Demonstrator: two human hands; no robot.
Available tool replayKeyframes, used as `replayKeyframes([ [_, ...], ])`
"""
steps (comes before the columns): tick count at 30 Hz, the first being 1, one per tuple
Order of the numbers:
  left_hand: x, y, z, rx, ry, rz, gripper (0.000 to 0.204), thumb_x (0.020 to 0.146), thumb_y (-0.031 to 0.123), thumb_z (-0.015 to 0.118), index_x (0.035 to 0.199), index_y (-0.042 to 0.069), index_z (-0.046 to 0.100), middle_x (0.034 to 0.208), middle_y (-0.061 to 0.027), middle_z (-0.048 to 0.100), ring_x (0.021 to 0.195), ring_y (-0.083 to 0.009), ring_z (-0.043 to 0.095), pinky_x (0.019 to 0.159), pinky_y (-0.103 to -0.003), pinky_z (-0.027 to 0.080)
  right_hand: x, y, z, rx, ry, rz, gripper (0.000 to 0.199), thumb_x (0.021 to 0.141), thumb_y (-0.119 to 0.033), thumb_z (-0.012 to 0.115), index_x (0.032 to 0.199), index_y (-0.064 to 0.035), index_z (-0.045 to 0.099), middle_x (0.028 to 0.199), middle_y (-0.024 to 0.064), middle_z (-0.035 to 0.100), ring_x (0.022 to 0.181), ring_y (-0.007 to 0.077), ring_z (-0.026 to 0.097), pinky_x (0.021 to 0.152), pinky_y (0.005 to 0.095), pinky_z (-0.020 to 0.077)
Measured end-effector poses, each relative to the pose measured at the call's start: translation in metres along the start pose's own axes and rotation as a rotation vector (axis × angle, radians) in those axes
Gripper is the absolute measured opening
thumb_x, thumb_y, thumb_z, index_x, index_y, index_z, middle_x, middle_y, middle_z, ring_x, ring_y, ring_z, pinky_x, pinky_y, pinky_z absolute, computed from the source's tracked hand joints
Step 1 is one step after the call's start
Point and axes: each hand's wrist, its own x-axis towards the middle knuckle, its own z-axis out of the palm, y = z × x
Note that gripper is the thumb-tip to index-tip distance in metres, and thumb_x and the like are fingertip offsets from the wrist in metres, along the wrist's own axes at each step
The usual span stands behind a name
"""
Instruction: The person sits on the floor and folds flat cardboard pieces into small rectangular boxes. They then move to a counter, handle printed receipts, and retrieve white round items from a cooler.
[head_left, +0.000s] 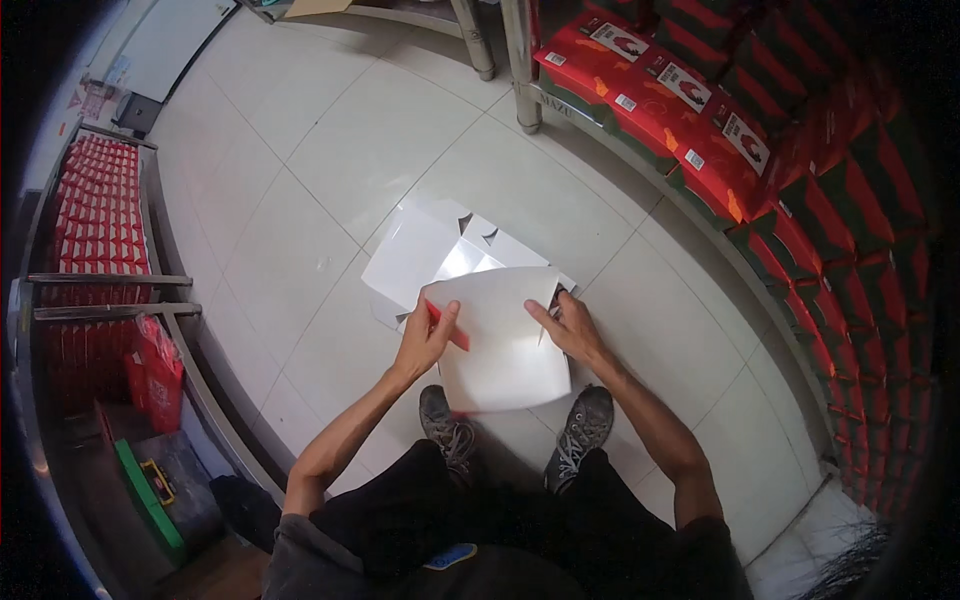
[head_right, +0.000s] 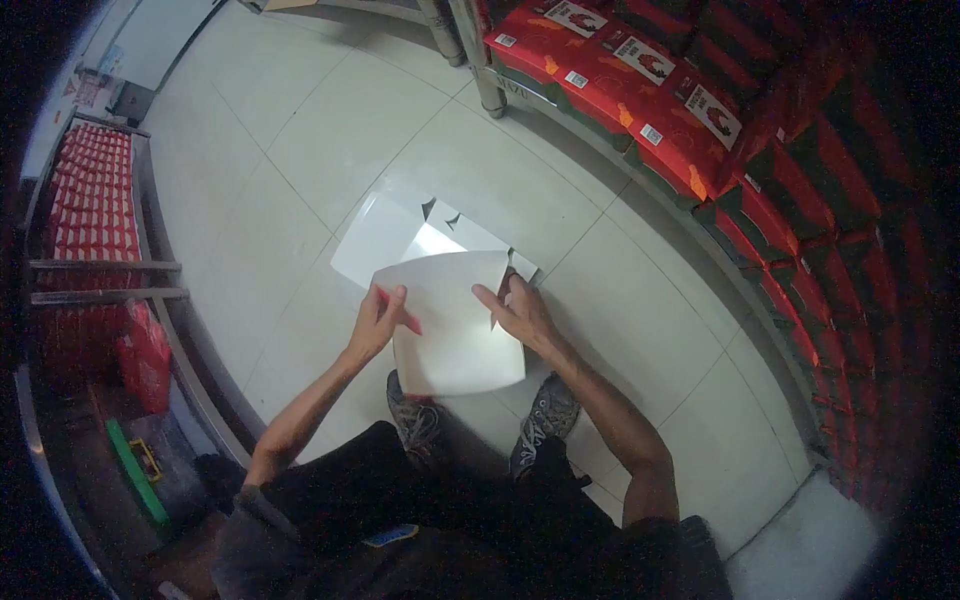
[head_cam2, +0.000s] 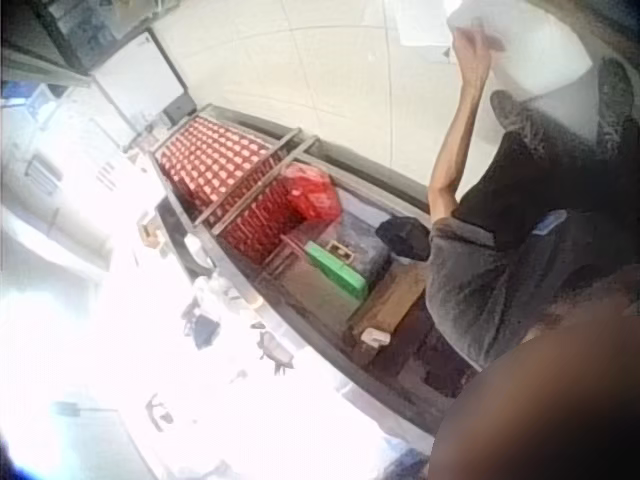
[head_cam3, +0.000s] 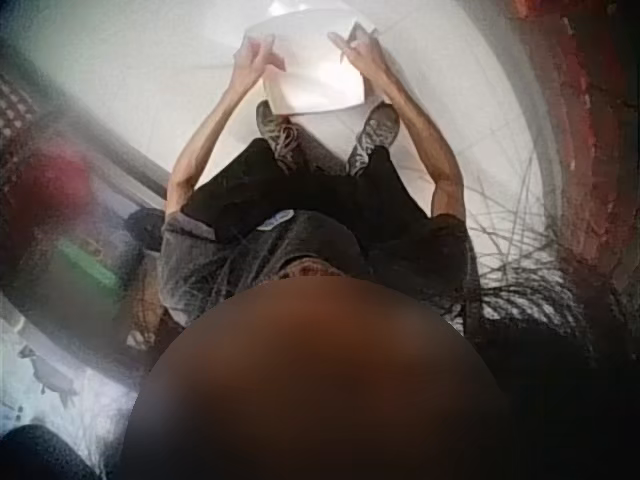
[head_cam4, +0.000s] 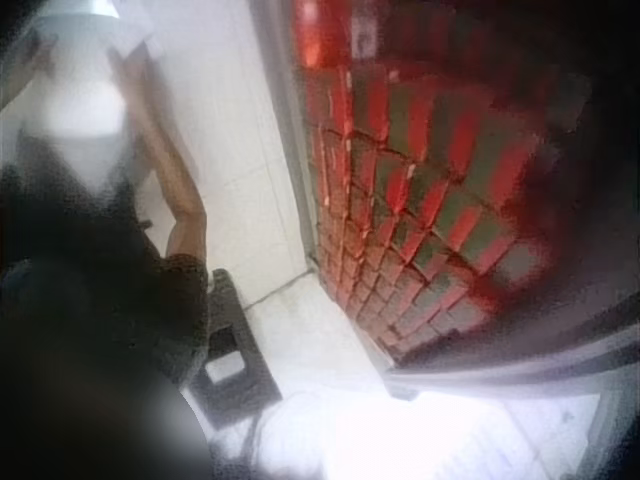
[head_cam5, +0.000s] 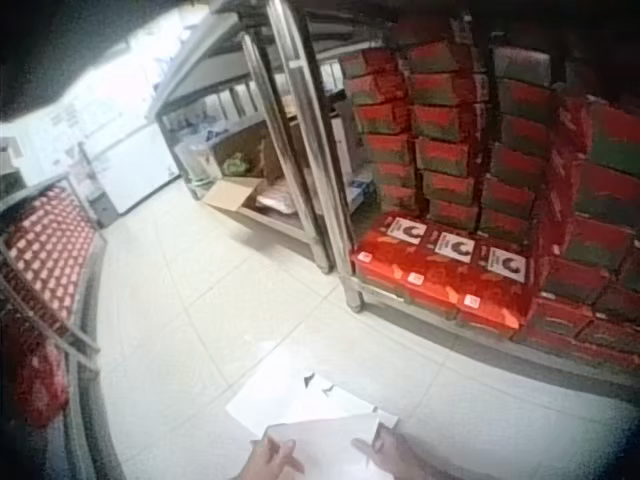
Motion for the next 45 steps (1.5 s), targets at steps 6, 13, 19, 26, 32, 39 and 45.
replayKeyframes([
  [6, 0.019, -0.036, -0.025, 0.347, -0.252, 0.362, 0.053, 0.074, -0.003, 0.055, 0.125, 0.006, 0.042, 0.123, -0.0203, 0.046, 0.113, -0.0341, 0.049, 0.091, -0.039, 0.044, 0.01, 0.014, -0.02, -0.21, -0.007, -0.152, 0.043, 0.081, -0.001, 0.05, 0.123, 0.007, 0.047, 0.112, 0.0239, 0.056, 0.106, 0.0366, 0.053, 0.093, 0.0407, 0.0408],
  [13, 0.008, -0.084, -0.01, 0.747, -0.153, 0.173, 0.083, 0.07, -0.007, 0.057, 0.142, 0.012, 0.021, 0.117, -0.0233, 0.051, 0.107, -0.0435, 0.051, 0.089, -0.045, 0.046, 0.0, 0.031, 0.0, -0.28, -0.009, -0.154, 0.055, 0.075, 0.009, 0.049, 0.129, 0.0018, 0.044, 0.116, 0.0201, 0.055, 0.108, 0.0302, 0.053, 0.088, 0.037, 0.0448],
  [19, 0.001, -0.062, -0.001, 0.284, -0.125, 0.06, 0.079, 0.077, -0.002, 0.059, 0.143, 0.008, 0.017, 0.114, -0.0223, 0.056, 0.105, -0.0329, 0.056, 0.088, -0.039, 0.047, 0.001, 0.057, 0.001, 0.324, -0.071, 0.217, 0.047, 0.083, -0.011, 0.053, 0.127, 0.0052, 0.045, 0.114, 0.0138, 0.058, 0.102, 0.0189, 0.057, 0.086, 0.0303, 0.0453],
  [26, 0.005, -0.069, -0.013, -0.306, -0.054, -0.191, 0.047, 0.086, 0.002, 0.052, 0.132, -0.001, 0.04, 0.115, -0.0112, 0.058, 0.103, -0.0186, 0.057, 0.092, -0.034, 0.047, 0.007, 0.055, -0.002, 0.455, -0.003, 0.378, 0.049, 0.088, -0.044, 0.052, 0.098, 0.0029, 0.066, 0.082, 0.0058, 0.064, 0.077, 0.0117, 0.055, 0.069, 0.0242, 0.0419],
  [32, 0.005, -0.063, -0.011, -0.5, -0.046, -0.313, 0.043, 0.093, 0.022, 0.045, 0.124, -0.008, 0.044, 0.118, -0.0138, 0.054, 0.11, -0.0218, 0.051, 0.096, -0.04, 0.044, 0.009, 0.033, -0.008, 0.455, -0.004, 0.403, 0.047, 0.088, -0.042, 0.054, 0.098, 0.0019, 0.065, 0.084, 0.0034, 0.064, 0.078, 0.0096, 0.054, 0.072, 0.0242, 0.0414],
  [39, 0.01, -0.06, -0.009, -0.482, -0.074, -0.439, 0.051, 0.095, 0.035, 0.045, 0.125, -0.006, 0.045, 0.119, -0.013, 0.054, 0.111, -0.019, 0.051, 0.097, -0.04, 0.041, 0.014, 0.037, -0.008, 0.253, 0.003, 0.408, 0.044, 0.086, -0.037, 0.056, 0.102, 0.0028, 0.064, 0.082, 0.0046, 0.066, 0.07, 0.0106, 0.057, 0.065, 0.0259, 0.0447],
  [45, 0.011, -0.076, -0.009, -0.388, -0.107, -0.353, 0.047, 0.093, 0.029, 0.05, 0.125, -0.006, 0.046, 0.113, -0.0123, 0.059, 0.1, -0.0167, 0.057, 0.091, -0.032, 0.044, 0.011, 0.037, -0.004, 0.225, 0.033, 0.351, 0.038, 0.085, -0.029, 0.058, 0.105, 0.0029, 0.063, 0.086, 0.0106, 0.068, 0.077, 0.0153, 0.064, 0.07, 0.0282, 0.0489],
])
